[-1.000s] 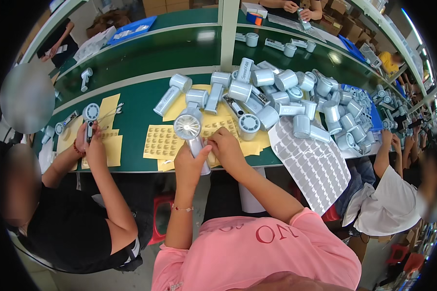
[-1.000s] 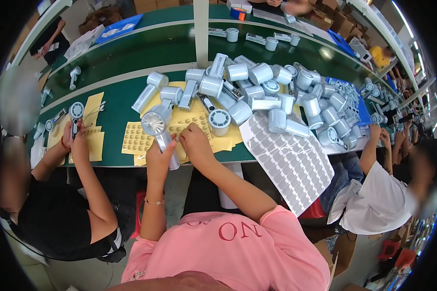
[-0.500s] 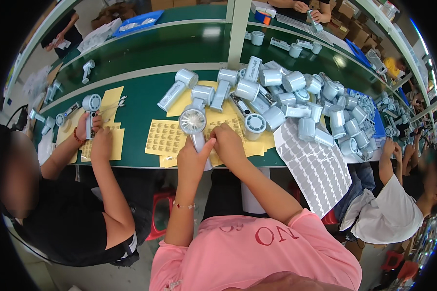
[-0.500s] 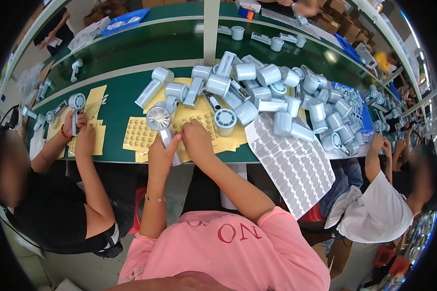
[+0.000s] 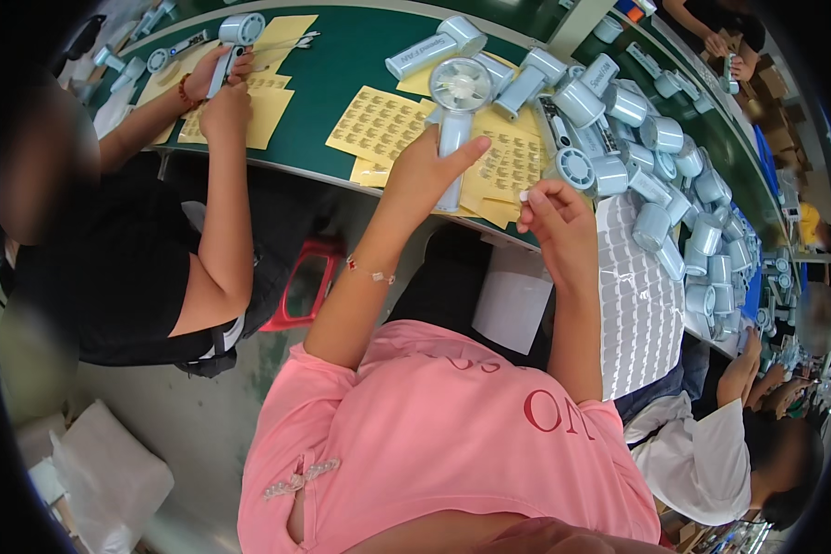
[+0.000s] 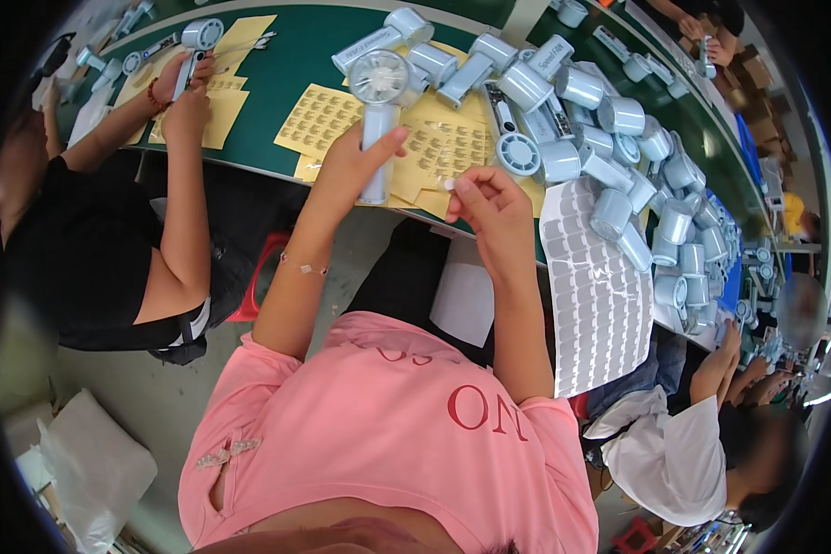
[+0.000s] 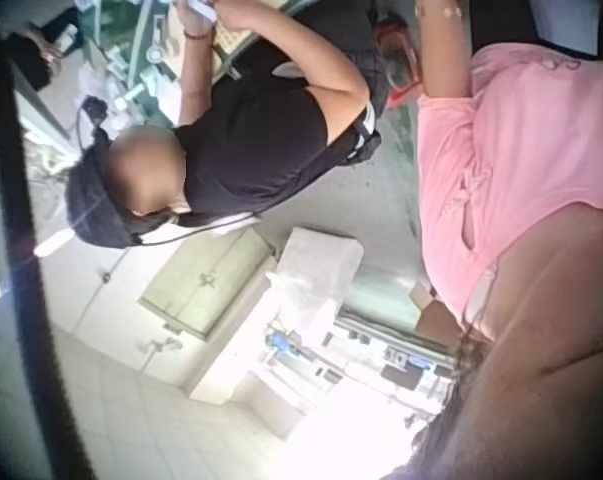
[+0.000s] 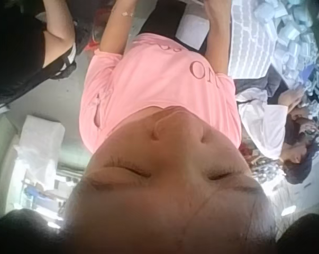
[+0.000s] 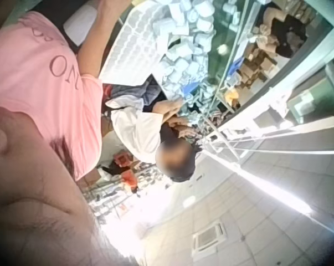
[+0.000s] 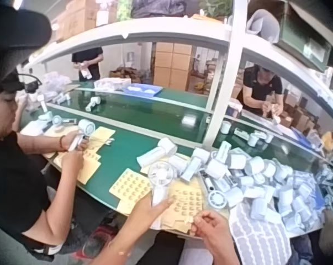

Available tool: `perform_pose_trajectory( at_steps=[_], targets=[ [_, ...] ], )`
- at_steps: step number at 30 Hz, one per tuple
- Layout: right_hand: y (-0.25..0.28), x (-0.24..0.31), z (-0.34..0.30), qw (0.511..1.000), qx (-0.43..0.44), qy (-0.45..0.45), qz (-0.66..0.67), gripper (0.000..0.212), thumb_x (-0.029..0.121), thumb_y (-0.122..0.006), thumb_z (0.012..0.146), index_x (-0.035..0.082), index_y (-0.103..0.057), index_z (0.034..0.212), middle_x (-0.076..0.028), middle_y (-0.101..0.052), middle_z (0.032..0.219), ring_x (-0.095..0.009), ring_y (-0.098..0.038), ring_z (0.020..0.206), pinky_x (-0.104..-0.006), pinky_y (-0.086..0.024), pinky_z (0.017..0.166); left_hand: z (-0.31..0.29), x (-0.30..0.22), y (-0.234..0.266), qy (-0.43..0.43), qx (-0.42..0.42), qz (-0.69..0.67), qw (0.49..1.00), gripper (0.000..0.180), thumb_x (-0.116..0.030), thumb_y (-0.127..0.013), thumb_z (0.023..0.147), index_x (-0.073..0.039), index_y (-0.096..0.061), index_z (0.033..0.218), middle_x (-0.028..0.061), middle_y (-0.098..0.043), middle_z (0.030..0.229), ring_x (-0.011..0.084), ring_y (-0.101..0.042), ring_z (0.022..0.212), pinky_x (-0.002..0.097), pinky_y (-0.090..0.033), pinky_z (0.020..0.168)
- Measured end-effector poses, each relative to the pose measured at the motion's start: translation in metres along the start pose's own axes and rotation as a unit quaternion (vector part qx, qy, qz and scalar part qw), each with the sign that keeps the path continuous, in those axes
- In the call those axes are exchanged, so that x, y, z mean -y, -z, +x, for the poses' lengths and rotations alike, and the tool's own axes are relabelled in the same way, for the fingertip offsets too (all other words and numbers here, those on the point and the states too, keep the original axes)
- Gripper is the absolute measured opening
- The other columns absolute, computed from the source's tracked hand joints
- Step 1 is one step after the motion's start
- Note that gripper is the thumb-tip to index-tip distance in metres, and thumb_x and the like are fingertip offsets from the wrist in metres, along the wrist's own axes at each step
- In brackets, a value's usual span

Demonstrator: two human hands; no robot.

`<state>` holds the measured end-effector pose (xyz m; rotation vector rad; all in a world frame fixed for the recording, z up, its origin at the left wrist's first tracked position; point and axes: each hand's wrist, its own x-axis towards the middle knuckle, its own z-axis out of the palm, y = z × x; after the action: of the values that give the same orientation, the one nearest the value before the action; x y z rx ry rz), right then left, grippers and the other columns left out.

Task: Peeling labels from a sheet and applying them to the base of portable handheld fans on an assembly line.

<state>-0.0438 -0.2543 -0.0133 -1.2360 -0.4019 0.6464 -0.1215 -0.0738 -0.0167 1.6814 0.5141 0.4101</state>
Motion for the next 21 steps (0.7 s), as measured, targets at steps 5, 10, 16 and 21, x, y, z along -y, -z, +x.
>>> perform_pose_trajectory(
  at_steps=[5,10,16,21],
  targets=[
    [-0.007,0.024,-0.029,0.999,0.034,0.005,-0.005,0.011,0.003,-0.063,0.088,-0.004,-0.059,0.095,-0.009,-0.062,0.083,-0.013,-0.061,0.071,-0.0267,-0.053,0.065,-0.017,-0.011,-0.002,0.081,0.145,-0.396,0.903,0.068,-0.060,-0.040,0.094,0.002,-0.055,0.116,0.0052,-0.058,0.075,0.0094,-0.057,0.064,0.0206,-0.047,0.052],
    [-0.011,0.033,-0.055,0.998,0.047,0.003,-0.033,0.011,0.000,-0.064,0.086,-0.005,-0.061,0.094,-0.010,-0.065,0.085,-0.015,-0.064,0.071,-0.0274,-0.053,0.067,-0.027,-0.003,-0.012,0.118,0.158,-0.428,0.882,0.075,-0.065,-0.034,0.093,0.002,-0.048,0.126,0.0022,-0.052,0.070,0.0082,-0.050,0.055,0.0208,-0.042,0.045],
    [-0.008,0.036,-0.071,0.996,0.094,0.000,-0.010,0.008,0.001,-0.063,0.087,-0.003,-0.060,0.093,-0.008,-0.063,0.083,-0.015,-0.064,0.073,-0.0277,-0.054,0.068,-0.041,-0.007,-0.025,0.046,0.199,-0.430,0.880,0.089,-0.073,-0.021,0.089,0.001,-0.041,0.134,0.0020,-0.049,0.075,0.0101,-0.048,0.060,0.0228,-0.039,0.046],
    [-0.011,0.038,-0.077,0.990,0.128,0.065,-0.001,0.007,0.004,-0.063,0.089,-0.001,-0.061,0.093,-0.005,-0.061,0.085,-0.014,-0.061,0.074,-0.0254,-0.051,0.070,-0.057,-0.021,-0.037,0.033,0.208,-0.424,0.881,0.088,-0.071,-0.017,0.090,0.002,-0.043,0.131,0.0029,-0.052,0.077,0.0102,-0.049,0.061,0.0227,-0.042,0.051]
  ],
)
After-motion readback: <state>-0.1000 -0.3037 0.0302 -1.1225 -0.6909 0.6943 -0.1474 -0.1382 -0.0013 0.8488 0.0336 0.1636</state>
